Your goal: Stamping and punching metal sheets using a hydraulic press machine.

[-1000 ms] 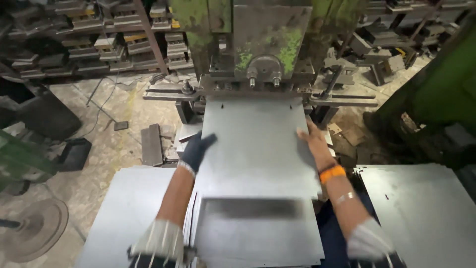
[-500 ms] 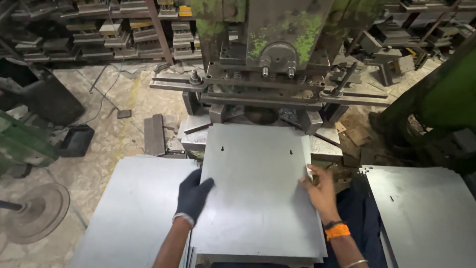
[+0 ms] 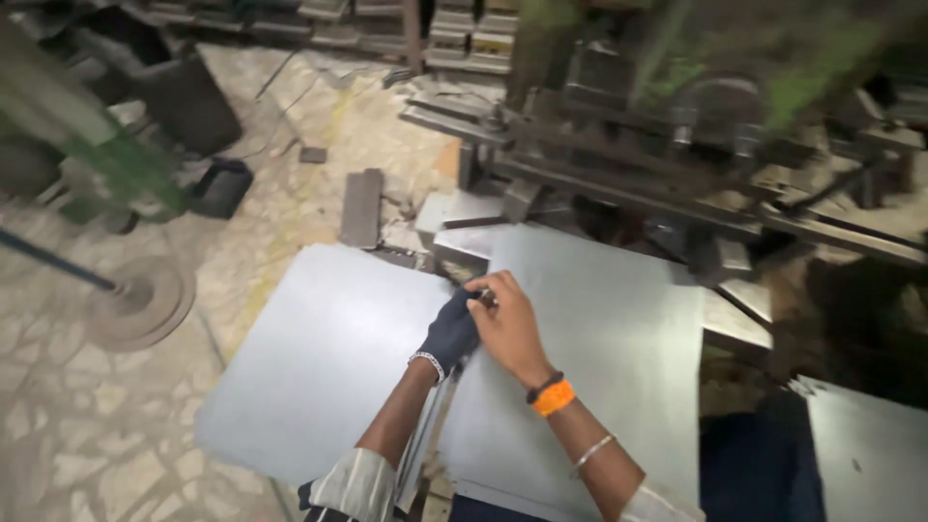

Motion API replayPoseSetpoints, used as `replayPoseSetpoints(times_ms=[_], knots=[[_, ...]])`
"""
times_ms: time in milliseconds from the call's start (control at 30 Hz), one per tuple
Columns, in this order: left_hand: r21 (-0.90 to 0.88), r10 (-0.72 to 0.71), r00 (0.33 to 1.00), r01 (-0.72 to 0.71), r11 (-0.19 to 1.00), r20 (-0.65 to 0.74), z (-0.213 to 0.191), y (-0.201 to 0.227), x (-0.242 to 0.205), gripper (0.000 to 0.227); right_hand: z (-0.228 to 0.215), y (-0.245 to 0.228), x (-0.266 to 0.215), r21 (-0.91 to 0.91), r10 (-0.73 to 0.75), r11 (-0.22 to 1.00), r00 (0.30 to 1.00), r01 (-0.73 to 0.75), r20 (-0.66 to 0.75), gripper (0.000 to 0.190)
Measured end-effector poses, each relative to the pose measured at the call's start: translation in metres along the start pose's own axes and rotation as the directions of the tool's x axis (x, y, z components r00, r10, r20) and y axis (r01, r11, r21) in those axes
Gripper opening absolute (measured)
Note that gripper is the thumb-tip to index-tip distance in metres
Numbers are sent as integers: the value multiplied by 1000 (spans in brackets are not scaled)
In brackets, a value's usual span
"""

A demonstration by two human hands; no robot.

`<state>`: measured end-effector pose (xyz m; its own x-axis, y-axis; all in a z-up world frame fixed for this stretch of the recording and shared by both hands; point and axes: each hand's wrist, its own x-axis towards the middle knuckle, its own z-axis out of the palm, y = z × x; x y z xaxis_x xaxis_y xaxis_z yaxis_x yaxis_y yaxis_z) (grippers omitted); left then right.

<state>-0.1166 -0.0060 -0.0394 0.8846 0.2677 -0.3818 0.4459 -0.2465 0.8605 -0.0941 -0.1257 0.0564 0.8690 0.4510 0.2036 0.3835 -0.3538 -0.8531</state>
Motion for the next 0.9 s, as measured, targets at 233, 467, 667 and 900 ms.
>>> replayPoseSetpoints(times_ms=[233,467,667,900], knots=[[398,277,747,-18,917,-605,-94,-91,20,51,101,36,29,61,143,985,957,-163,252,26],[362,-150,577,672,646,-803,-237,-218,39,108,130,67,25,-80,316,947,860,-311,401,36],[353,-227,672,610,709,-705,-323,-266,75,84,131,79,15,-182,381,925,806,-335,453,36],[382,15,659,417,825,-752,-332,-174,48,58,90,30,3,8,321,931,829,-365,457,34]])
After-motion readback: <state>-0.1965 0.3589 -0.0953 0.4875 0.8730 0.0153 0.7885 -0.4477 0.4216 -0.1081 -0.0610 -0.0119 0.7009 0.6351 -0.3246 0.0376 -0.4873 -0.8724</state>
